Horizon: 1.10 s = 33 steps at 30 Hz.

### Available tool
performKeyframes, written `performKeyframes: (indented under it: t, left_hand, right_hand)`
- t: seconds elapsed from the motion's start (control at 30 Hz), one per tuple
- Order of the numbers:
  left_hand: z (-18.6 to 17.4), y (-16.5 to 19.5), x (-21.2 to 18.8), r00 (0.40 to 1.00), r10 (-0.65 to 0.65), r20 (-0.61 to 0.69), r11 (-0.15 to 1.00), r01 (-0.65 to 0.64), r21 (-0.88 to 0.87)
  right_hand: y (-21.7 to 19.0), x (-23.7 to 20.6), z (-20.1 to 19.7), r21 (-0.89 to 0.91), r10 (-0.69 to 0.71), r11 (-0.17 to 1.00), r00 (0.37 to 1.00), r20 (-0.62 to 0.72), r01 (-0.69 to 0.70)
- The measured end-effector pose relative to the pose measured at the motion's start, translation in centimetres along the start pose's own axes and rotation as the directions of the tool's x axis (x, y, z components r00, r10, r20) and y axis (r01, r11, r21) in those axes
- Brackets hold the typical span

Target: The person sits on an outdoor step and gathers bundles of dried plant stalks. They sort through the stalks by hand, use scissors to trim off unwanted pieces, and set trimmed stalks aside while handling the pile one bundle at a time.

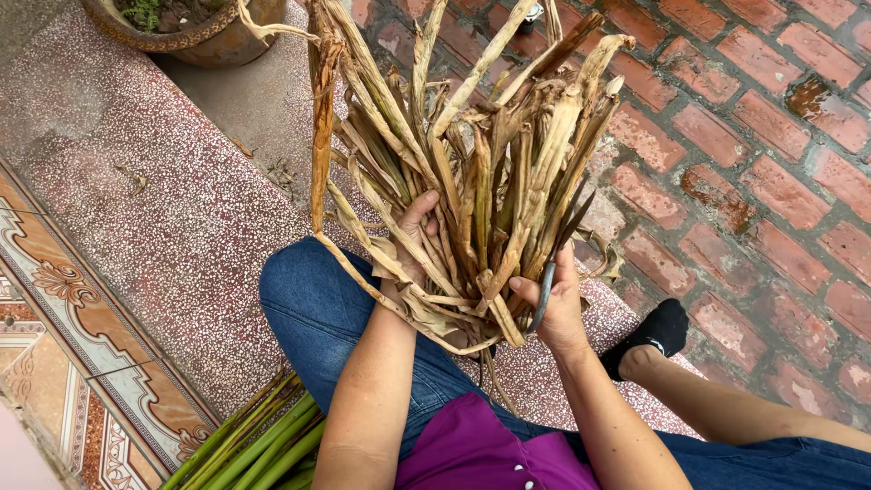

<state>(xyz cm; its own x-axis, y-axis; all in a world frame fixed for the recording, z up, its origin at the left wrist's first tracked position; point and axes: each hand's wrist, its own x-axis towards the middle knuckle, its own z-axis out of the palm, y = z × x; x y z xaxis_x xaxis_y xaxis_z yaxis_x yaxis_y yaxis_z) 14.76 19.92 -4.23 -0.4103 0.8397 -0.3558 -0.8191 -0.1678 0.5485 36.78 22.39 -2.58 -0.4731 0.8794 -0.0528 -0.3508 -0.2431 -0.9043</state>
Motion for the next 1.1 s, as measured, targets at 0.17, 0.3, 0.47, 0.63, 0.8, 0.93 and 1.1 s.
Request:
performKeyframes:
  t: [0.17,0.3,0.47,0.63,0.8,0.93,1.1]
  left_hand:
    - [-0.7,-0.3,1.1,1.000,-0.030,-0.004,0.999,0.030,-0.030]
    - [-0.9,0.1,1.2,0.999,-0.042,-0.007,0.997,0.043,0.057]
    - [-0.4,0.3,1.1,1.000,-0.003,-0.010,0.990,0.005,0.142]
    - [-1.1,-0.1,1.1,0.999,0.009,-0.044,0.962,0.003,0.273]
    - [-0.8,0.0,1.5,0.997,0.072,-0.012,0.954,-0.066,0.292]
    - [-0.1,-0.1,0.8,0.973,0.220,0.065,0.972,-0.224,0.072]
    - [-1.7,0.9,0.4,0.955,0.286,0.075,0.917,-0.296,0.269]
  right_hand:
    - [0.5,0.5,-1.3,0.143,0.046,0.989,0.997,-0.067,-0.036]
    - [1.1,0.7,-2.2,0.175,0.068,0.983,0.994,-0.080,-0.053]
    - [1.6,0.9,-2.5,0.207,0.116,0.974,0.989,-0.094,-0.094]
    - [1.9,1.1,-3.1,0.220,0.096,0.973,0.990,-0.105,-0.071]
    - [1.9,1.3,-3.8,0.227,0.106,0.971,0.986,-0.129,-0.075]
    - [1.8,1.8,-4.4,0.275,0.113,0.959,0.979,-0.167,-0.064]
    - [2.4,2.0,-5.9,0.285,0.104,0.957,0.977,-0.187,-0.047]
